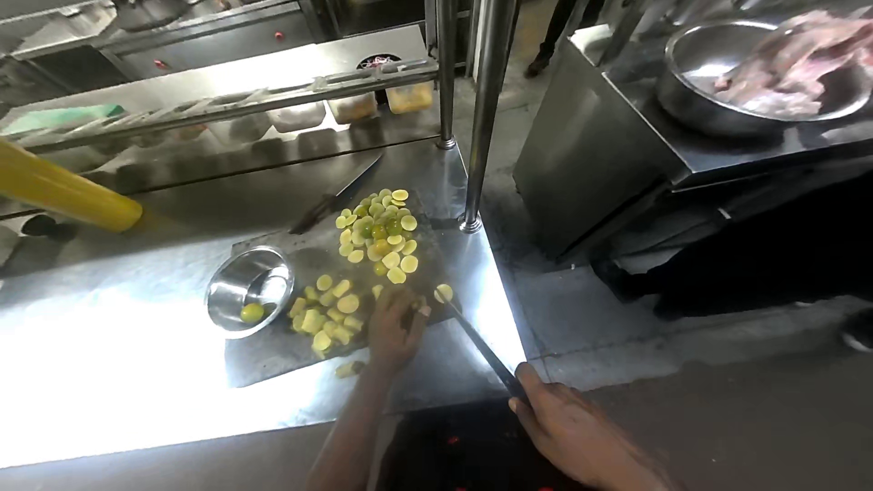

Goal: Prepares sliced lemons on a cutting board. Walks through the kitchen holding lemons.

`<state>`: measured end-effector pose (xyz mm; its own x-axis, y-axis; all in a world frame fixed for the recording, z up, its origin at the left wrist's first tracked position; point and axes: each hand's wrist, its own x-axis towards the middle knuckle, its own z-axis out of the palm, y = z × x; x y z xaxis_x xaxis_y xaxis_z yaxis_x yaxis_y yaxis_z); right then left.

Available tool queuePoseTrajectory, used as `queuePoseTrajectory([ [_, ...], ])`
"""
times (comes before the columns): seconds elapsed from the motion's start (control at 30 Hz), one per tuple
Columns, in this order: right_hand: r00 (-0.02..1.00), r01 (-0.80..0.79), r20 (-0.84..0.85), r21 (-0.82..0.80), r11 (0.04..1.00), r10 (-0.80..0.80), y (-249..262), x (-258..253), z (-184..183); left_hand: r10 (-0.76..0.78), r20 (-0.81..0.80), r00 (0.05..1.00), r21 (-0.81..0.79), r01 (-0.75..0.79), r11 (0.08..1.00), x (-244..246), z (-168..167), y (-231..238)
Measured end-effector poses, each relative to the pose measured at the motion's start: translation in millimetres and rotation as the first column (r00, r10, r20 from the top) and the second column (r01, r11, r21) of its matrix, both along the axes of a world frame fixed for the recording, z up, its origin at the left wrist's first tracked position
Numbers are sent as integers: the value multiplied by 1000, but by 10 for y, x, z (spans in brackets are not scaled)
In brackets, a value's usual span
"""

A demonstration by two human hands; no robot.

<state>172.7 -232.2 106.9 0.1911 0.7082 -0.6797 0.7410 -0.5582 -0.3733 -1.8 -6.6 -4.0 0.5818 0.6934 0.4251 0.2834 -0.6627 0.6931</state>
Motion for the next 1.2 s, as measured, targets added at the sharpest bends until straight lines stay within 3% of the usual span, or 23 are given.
queuePoseTrajectory([
  [0.1, 999, -16, 49, 1, 1000, 16, 121, -42, 11, 26, -6, 1000, 17, -25, 1000, 30, 15, -11],
  [0.37, 996, -94, 2, -72, 993, 94, 227, -176, -11, 101, -62, 993, -128, -108, 986, -114, 117, -45],
  [0.47, 995, -83, 51, 1, 997, 83, 229, -169, -34, 56, -34, 998, -77, -59, 995, -162, 71, 7],
  [0.63, 981, -148, 140, 77, 986, 136, 375, -143, -31, 19, -28, 999, -143, -23, 990, -159, 102, 73],
  [0.83, 968, -206, 149, 18, 978, 201, 466, -112, 80, -29, -8, 1000, -91, 29, 995, -187, 65, 100],
  [1.03, 956, -238, 175, 3, 971, 234, 528, -106, 142, 21, -5, 1000, -31, -21, 999, -156, 37, 89],
  [1.2, 961, -248, 117, -36, 968, 251, 785, -146, 217, 8, 18, 1000, 14, -9, 1000, -156, 25, 80],
])
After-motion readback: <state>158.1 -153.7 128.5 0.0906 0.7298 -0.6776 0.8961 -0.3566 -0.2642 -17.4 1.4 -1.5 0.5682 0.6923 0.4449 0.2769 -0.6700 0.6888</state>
